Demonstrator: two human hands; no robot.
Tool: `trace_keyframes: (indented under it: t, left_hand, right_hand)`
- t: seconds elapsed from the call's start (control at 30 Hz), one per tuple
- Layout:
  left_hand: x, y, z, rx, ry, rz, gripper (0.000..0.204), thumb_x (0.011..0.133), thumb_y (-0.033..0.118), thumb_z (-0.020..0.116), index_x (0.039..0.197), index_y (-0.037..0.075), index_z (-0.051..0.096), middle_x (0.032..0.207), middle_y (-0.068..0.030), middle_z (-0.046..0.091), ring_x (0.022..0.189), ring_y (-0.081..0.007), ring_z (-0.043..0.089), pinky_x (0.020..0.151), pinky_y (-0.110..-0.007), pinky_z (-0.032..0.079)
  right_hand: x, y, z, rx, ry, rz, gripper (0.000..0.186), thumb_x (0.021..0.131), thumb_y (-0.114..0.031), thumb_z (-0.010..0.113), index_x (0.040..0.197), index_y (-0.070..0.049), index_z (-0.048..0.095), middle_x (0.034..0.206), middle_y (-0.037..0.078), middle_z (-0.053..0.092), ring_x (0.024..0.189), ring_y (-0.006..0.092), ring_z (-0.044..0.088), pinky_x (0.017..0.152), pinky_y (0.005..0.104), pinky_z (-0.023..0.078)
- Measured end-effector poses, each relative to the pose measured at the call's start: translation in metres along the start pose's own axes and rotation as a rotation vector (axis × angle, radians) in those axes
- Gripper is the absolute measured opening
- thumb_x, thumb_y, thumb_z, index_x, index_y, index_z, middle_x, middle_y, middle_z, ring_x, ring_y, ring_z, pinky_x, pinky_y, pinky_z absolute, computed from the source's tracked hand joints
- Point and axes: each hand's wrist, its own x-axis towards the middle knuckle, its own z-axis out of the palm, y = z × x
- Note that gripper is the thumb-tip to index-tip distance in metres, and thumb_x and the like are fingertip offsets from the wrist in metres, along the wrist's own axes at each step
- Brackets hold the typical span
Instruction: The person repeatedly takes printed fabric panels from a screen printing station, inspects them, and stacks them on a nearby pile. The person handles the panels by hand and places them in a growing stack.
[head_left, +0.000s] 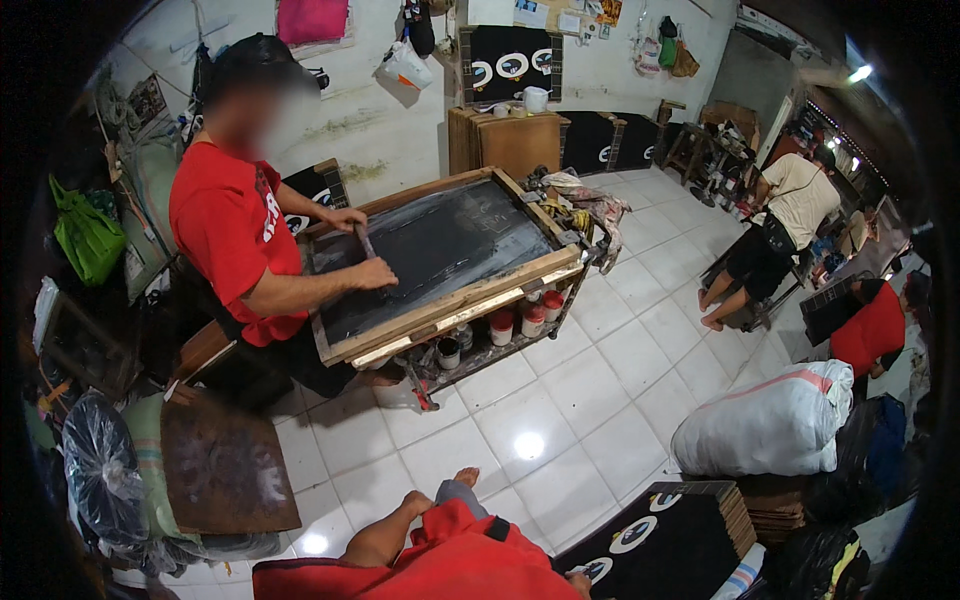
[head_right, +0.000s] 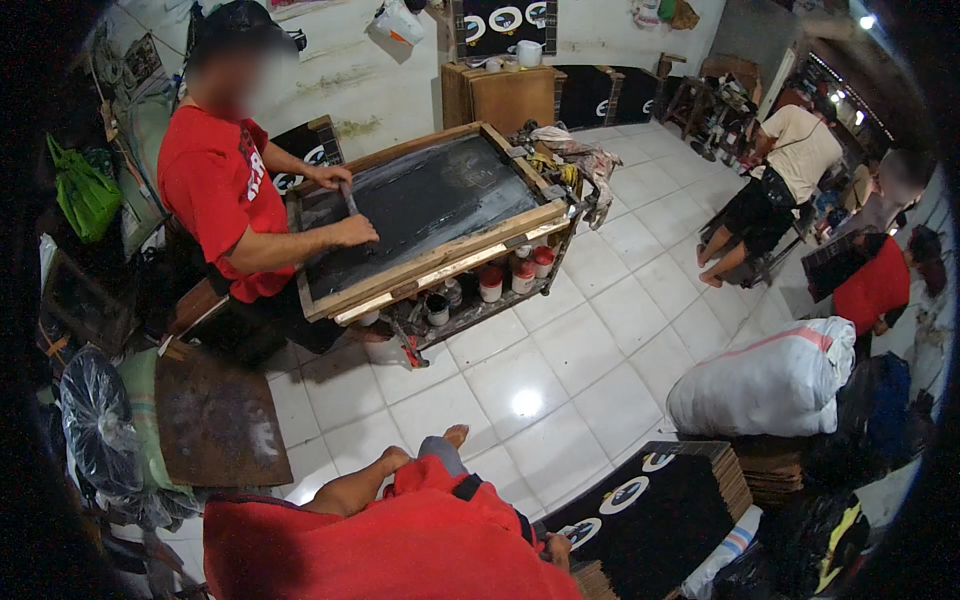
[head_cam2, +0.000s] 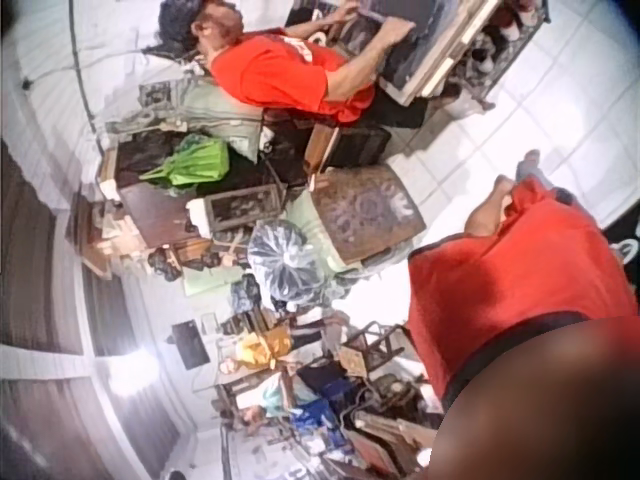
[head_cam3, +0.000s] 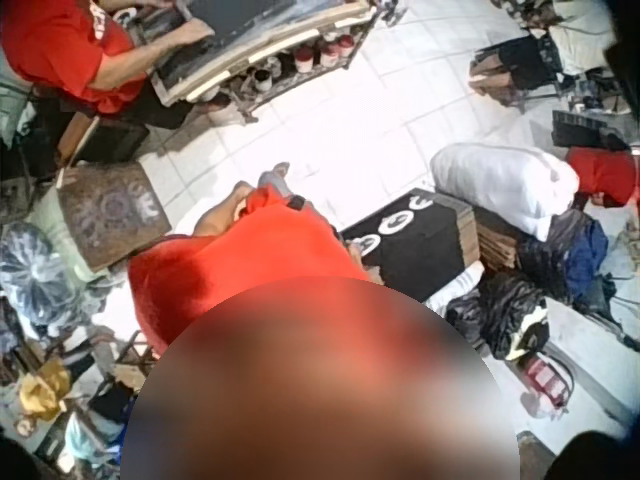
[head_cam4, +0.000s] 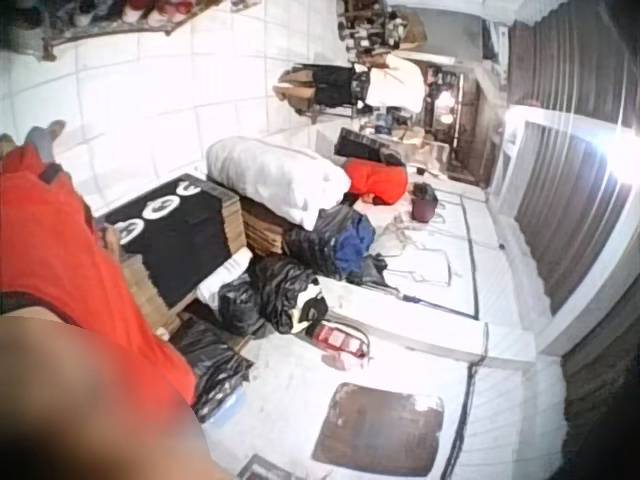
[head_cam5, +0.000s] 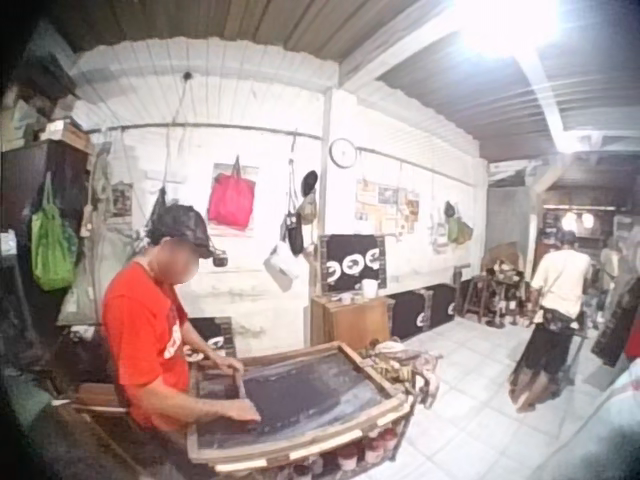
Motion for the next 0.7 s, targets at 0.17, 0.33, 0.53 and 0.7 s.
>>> trace_keyframes:
  t: [0.17, 0.33, 0.53, 0.7]
  left_hand:
    - [0.045, 0.016, -0.057, -0.399, -0.042, -0.062, 0.028, 0.078, 0.035, 0.067, 0.075, 0.007, 0.068, 0.065, -0.0052, 0.062, 0.052, -0.0150, 0.053, 0.046, -0.031, 0.041]
    - [0.070, 0.022, -0.106, -0.464, 0.010, -0.042, 0.032, 0.077, 0.037, 0.068, 0.072, 0.005, 0.066, 0.062, -0.0031, 0.060, 0.050, -0.0129, 0.050, 0.045, -0.030, 0.040]
    - [0.074, 0.026, -0.130, -0.361, -0.041, -0.118, 0.033, 0.073, 0.036, 0.070, 0.073, 0.003, 0.068, 0.070, -0.0082, 0.066, 0.064, -0.0189, 0.061, 0.065, -0.033, 0.049]
    - [0.073, 0.031, -0.114, -0.383, -0.066, -0.082, 0.030, 0.076, 0.036, 0.068, 0.076, 0.006, 0.067, 0.066, -0.0040, 0.062, 0.052, -0.0138, 0.052, 0.047, -0.030, 0.042]
  right_hand:
    - [0.007, -0.057, -0.009, -0.235, 0.012, -0.091, 0.030, 0.082, -0.028, 0.047, 0.086, -0.009, 0.071, 0.081, 0.006, 0.069, 0.078, 0.0221, 0.066, 0.070, 0.0369, 0.051]
    - [-0.005, -0.189, -0.054, 0.988, 0.078, 0.243, 0.017, 0.081, -0.008, 0.052, 0.092, 0.000, 0.062, 0.076, 0.013, 0.064, 0.065, 0.0247, 0.064, 0.058, 0.0361, 0.052]
    - [-0.007, -0.248, -0.081, 1.085, 0.206, 0.171, 0.014, 0.082, -0.005, 0.057, 0.093, 0.003, 0.056, 0.073, 0.012, 0.062, 0.060, 0.0224, 0.063, 0.050, 0.0314, 0.051]
    - [-0.013, -0.204, -0.063, 0.952, 0.110, 0.252, 0.013, 0.079, -0.006, 0.056, 0.086, 0.003, 0.062, 0.071, 0.011, 0.063, 0.060, 0.0235, 0.064, 0.050, 0.0338, 0.050]
